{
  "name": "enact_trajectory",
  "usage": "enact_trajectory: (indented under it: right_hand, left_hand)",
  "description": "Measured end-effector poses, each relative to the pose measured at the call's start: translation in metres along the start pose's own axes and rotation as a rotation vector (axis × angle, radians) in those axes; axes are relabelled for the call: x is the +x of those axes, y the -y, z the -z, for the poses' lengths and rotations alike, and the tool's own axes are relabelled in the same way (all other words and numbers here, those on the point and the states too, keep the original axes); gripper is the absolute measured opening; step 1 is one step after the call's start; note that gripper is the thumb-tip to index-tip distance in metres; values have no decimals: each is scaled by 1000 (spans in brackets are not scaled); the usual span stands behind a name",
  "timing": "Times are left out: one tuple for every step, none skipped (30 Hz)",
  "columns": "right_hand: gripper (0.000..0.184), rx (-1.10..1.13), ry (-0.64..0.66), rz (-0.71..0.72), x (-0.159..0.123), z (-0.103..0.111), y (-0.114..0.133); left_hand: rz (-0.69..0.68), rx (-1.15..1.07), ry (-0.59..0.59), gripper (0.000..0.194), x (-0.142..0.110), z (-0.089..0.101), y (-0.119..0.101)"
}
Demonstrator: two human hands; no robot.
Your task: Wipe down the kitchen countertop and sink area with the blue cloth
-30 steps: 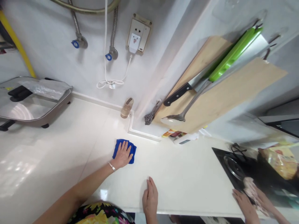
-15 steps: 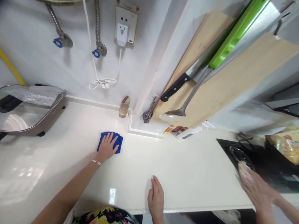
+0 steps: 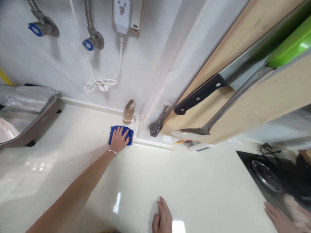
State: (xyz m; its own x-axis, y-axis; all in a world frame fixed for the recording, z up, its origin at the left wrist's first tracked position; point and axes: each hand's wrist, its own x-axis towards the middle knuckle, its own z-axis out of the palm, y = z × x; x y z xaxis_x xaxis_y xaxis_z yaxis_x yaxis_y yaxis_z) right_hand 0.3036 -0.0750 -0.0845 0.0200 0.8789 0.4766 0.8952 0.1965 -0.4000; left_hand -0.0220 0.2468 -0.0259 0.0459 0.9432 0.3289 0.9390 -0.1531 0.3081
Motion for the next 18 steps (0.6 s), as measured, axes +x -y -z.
enact_trajectory:
  right_hand:
    - [38,-2,4,0,0,0,-1]
    - [38,-5,8,1,0,1,-2]
    - [38,-9,13,4,-1,1,-3]
    - [37,-13,18,5,-1,1,-4]
    - [37,-15,23,5,-1,1,-4]
    - [38,-16,28,4,-2,1,-5]
    - [38,-13,32,0,-2,1,-5]
    - [39,-7,35,-4,-2,0,-5]
    - [39,0,35,-5,-2,0,-5]
    - [40,8,31,-6,-2,0,-5]
    - [40,15,24,-7,-2,-1,-5]
    - [40,20,15,-8,-2,-2,-5]
    - [40,24,6,-10,-2,-2,-4]
    - [39,27,-2,-11,-2,-3,-3]
    - [38,29,-9,-15,-2,-4,-2]
    - [38,29,-15,-23,-1,-4,-1]
    - [37,28,-15,-31,-1,-5,1]
    - [37,25,-11,-39,-1,-5,2]
  left_hand:
    - [2,3,3,55,6,-2,-2]
    - [1,5,7,55,10,-4,-4]
    - [-2,6,10,54,14,-6,-5]
    - [-7,7,12,54,18,-7,-5]
    - [-12,6,12,53,20,-8,-6]
    - [-17,2,11,53,22,-9,-5]
    - [-20,-4,9,53,24,-10,-5]
    - [-21,-13,7,53,25,-11,-4]
    - [-22,-24,7,53,26,-12,-3]
    - [-22,-35,7,53,26,-13,-2]
    - [-20,-45,7,53,27,-13,-2]
    - [-17,-53,8,53,28,-14,-1]
    - [-12,-58,10,53,29,-14,-1]
    - [-5,-63,14,53,30,-14,0]
    - [1,-66,19,53,31,-14,0]
    - [6,-68,25,53,31,-13,0]
    - [9,-70,30,53,30,-12,-1]
    - [11,-70,34,54,29,-11,-1]
